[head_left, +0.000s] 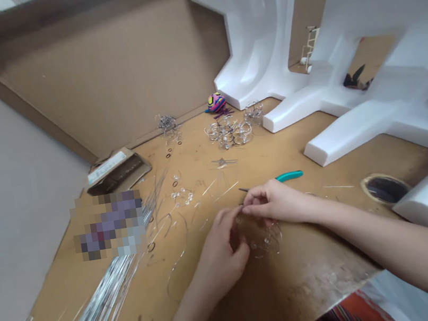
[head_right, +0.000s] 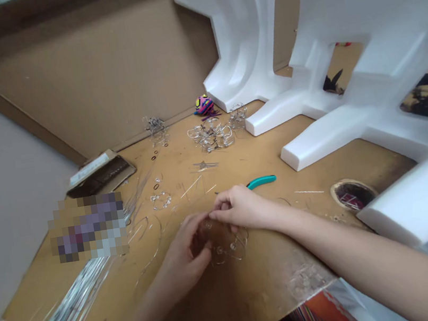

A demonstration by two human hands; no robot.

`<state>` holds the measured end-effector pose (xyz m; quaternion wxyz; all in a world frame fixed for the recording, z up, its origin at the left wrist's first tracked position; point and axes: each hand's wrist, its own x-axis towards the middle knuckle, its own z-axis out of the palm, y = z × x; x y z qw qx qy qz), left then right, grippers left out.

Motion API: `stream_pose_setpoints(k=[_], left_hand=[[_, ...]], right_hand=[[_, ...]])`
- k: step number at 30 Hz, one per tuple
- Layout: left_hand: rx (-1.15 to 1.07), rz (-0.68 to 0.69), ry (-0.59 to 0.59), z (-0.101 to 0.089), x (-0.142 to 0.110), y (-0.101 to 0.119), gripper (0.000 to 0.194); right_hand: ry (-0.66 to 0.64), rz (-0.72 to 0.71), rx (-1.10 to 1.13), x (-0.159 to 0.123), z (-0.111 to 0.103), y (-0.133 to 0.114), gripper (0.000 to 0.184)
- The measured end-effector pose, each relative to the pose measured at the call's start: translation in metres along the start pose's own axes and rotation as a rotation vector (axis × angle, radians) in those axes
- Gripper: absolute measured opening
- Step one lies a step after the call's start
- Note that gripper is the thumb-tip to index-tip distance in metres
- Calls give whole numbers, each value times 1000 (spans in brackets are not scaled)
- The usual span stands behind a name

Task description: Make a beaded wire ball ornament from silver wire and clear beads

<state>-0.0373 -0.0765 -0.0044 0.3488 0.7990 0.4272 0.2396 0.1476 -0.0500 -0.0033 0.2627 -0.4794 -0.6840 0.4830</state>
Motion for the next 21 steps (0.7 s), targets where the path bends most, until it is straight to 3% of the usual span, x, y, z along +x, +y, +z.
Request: stream_pose_setpoints(k=[8,13,15,21], left_hand=[[-96,-40,47,-1,5,-5,25],[-142,-88,67,-1,4,-10,34],[-176,-98,86,2,4,-11,38],[-260,-95,18,3,3,-9,47]], right_hand=[[-146,-142,-257,-13,-7,-20,21],[-133,-161,-379,-22,-5,-23,61],[-89,-179,-411,-25,0,-23,68],[-42,-241,-398,-21,5,-24,33]])
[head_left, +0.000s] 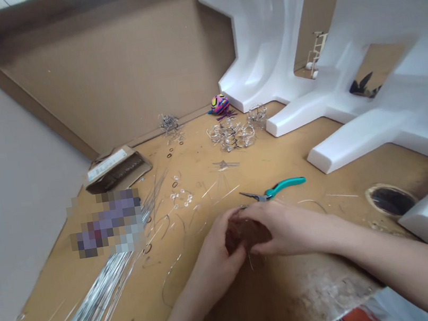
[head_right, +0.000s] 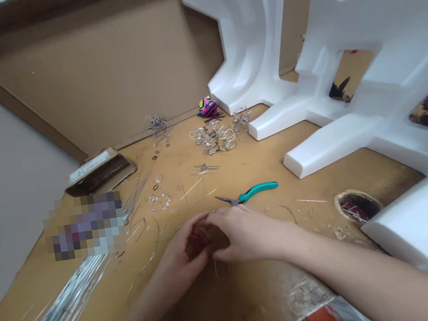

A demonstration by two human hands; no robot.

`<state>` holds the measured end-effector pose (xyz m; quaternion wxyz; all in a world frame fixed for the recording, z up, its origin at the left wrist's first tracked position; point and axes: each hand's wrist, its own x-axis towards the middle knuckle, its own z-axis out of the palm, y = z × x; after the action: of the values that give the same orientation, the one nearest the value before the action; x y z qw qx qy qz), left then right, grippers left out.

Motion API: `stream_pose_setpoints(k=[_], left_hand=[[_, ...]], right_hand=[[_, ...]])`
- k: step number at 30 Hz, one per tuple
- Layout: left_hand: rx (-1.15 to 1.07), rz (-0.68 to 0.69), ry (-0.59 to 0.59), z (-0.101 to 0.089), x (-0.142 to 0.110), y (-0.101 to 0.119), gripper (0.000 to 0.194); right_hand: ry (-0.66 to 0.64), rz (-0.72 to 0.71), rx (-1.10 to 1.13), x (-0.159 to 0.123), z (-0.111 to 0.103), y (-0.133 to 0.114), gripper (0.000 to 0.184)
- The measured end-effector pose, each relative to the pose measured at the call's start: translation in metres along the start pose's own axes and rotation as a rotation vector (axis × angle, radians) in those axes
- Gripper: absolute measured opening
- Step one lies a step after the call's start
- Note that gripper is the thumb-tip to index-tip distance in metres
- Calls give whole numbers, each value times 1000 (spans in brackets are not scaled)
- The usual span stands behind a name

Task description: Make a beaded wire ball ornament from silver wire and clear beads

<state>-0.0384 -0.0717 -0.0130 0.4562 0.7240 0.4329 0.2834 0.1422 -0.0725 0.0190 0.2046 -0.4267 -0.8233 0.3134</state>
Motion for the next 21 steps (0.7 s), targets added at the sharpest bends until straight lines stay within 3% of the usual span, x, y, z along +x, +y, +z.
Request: stream_pose_setpoints(k=[4,10,17,21], left_hand=[[33,50,-47,-4,-2,3,54],[45,47,-89,-3,-4,10,63],[173,35,-40,-3,-3,8,63],[193,31,-30,-4,-3,7,61]], right_hand=[[0,-34,24,2,-1,6,22],[44,8,46,2,-7,8,31],[397,119,44,7,-18,20,20],[482,146,88,9,-18,25,19]])
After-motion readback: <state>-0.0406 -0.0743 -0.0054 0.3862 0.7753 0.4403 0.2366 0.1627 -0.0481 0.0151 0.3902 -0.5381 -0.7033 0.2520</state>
